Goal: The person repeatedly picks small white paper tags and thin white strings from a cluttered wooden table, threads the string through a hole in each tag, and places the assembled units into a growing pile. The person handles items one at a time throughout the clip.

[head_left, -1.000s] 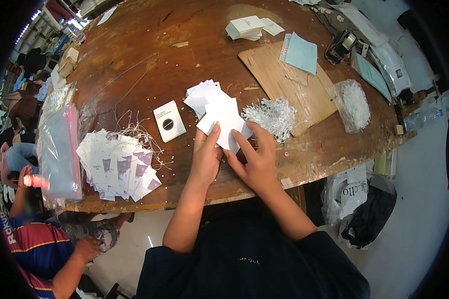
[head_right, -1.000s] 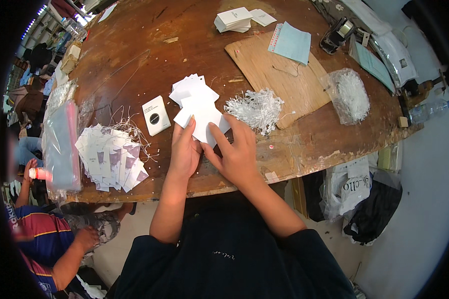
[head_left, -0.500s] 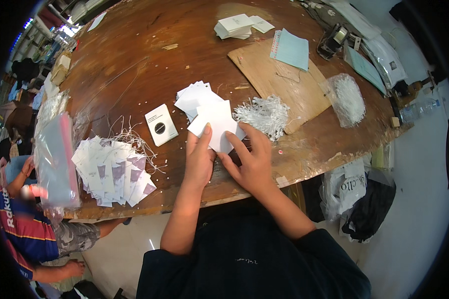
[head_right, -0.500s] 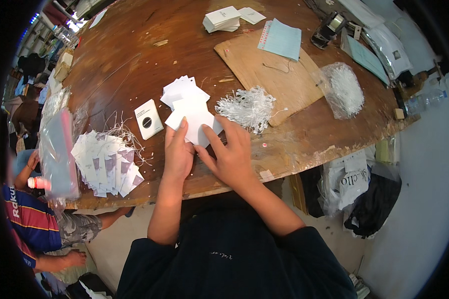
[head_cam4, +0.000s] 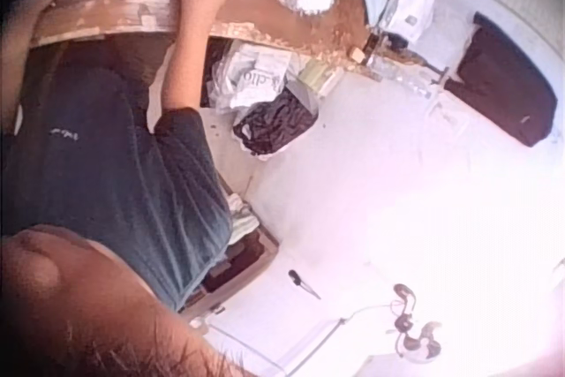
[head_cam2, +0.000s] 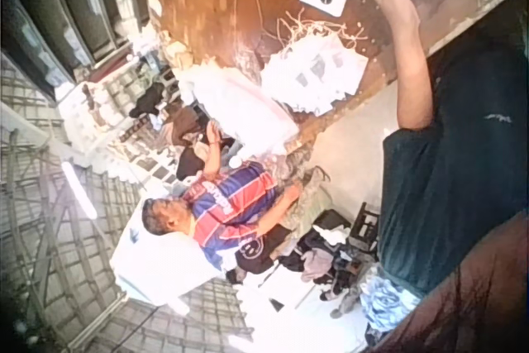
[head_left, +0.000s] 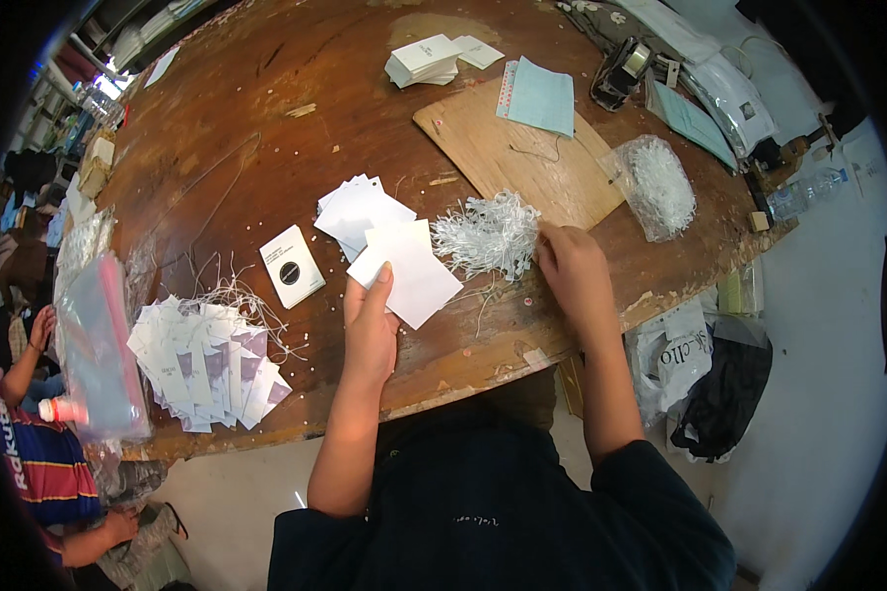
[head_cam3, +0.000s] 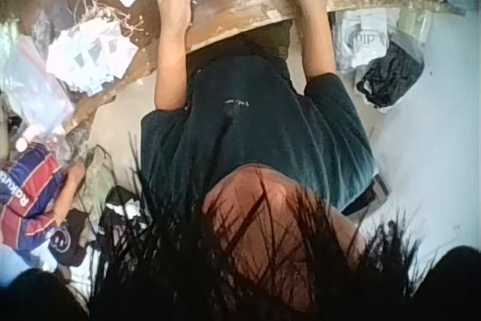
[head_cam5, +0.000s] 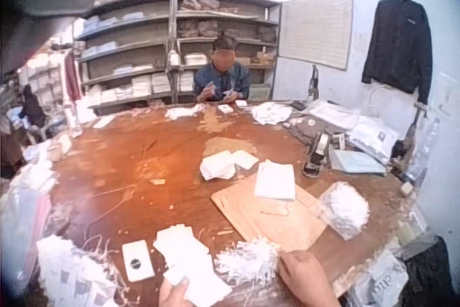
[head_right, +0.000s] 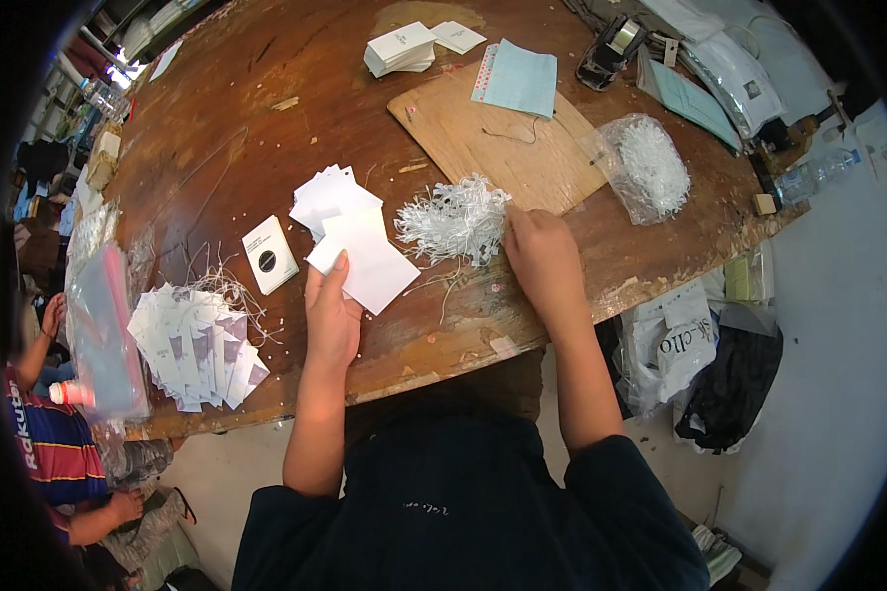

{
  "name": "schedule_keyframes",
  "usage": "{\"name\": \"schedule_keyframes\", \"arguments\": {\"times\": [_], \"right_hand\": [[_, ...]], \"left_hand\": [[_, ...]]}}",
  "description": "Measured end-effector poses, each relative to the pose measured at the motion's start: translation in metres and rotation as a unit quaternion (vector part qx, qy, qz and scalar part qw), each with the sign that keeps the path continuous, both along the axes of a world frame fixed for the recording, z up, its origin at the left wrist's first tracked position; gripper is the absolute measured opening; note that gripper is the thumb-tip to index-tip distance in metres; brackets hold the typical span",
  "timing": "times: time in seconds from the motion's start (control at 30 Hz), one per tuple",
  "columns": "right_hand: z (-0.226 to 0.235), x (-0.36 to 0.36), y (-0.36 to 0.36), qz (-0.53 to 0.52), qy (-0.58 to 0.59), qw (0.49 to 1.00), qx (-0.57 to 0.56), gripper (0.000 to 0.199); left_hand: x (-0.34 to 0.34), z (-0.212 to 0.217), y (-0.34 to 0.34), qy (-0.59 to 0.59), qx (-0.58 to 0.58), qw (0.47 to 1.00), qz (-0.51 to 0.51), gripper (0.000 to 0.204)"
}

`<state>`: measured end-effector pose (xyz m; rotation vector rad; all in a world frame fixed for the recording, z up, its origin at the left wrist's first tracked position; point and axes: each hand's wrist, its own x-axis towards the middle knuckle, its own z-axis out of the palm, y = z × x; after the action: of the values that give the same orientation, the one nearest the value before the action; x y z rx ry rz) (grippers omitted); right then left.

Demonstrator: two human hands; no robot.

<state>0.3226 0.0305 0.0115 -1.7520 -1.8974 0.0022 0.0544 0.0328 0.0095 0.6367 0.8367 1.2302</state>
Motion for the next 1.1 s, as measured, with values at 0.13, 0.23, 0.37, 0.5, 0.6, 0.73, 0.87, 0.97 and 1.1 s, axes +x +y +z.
{"name": "schedule_keyframes", "arguments": {"times": [0.13, 0.23, 0.37, 0.5, 0.6, 0.73, 0.87, 0.97, 1.1], "right_hand": [[-0.003, -0.01, -0.011, -0.02, 0.016, 1.0, -0.005, 0.025], [0.003, -0.009, -0.009, -0.017, -0.028, 0.999, -0.023, 0.02], [0.02, 0.001, -0.005, 0.038, -0.032, 0.995, -0.09, 0.014], [0.031, 0.01, -0.007, 0.125, 0.414, 0.872, -0.23, 0.011], [0.027, 0.013, -0.01, 0.097, 0.494, 0.839, -0.205, 0.013], [0.017, 0.023, -0.012, 0.097, 0.633, 0.742, -0.196, 0.011], [0.013, 0.021, -0.016, 0.179, 0.838, 0.488, -0.163, 0.012], [0.015, 0.009, -0.023, 0.125, 0.877, 0.443, -0.135, 0.018], [0.032, 0.002, -0.033, 0.153, 0.833, 0.516, -0.132, 0.033]], "left_hand": [[0.0, 0.0, -0.001, 0.008, -0.019, 1.0, -0.003, 0.044], [-0.001, -0.001, -0.003, 0.005, -0.018, 1.0, -0.002, 0.043], [-0.004, -0.003, -0.004, 0.007, -0.019, 1.0, -0.001, 0.042], [-0.006, -0.004, -0.007, 0.02, -0.015, 1.0, 0.002, 0.043], [-0.005, -0.004, -0.006, 0.025, -0.008, 1.0, -0.001, 0.043], [-0.004, -0.002, -0.007, 0.034, -0.011, 0.999, -0.006, 0.044], [-0.004, -0.001, -0.006, 0.032, -0.003, 0.999, -0.013, 0.044], [-0.004, -0.001, -0.006, 0.026, -0.002, 1.0, -0.006, 0.043], [-0.004, -0.004, -0.007, 0.024, 0.001, 1.0, 0.005, 0.044]]}}
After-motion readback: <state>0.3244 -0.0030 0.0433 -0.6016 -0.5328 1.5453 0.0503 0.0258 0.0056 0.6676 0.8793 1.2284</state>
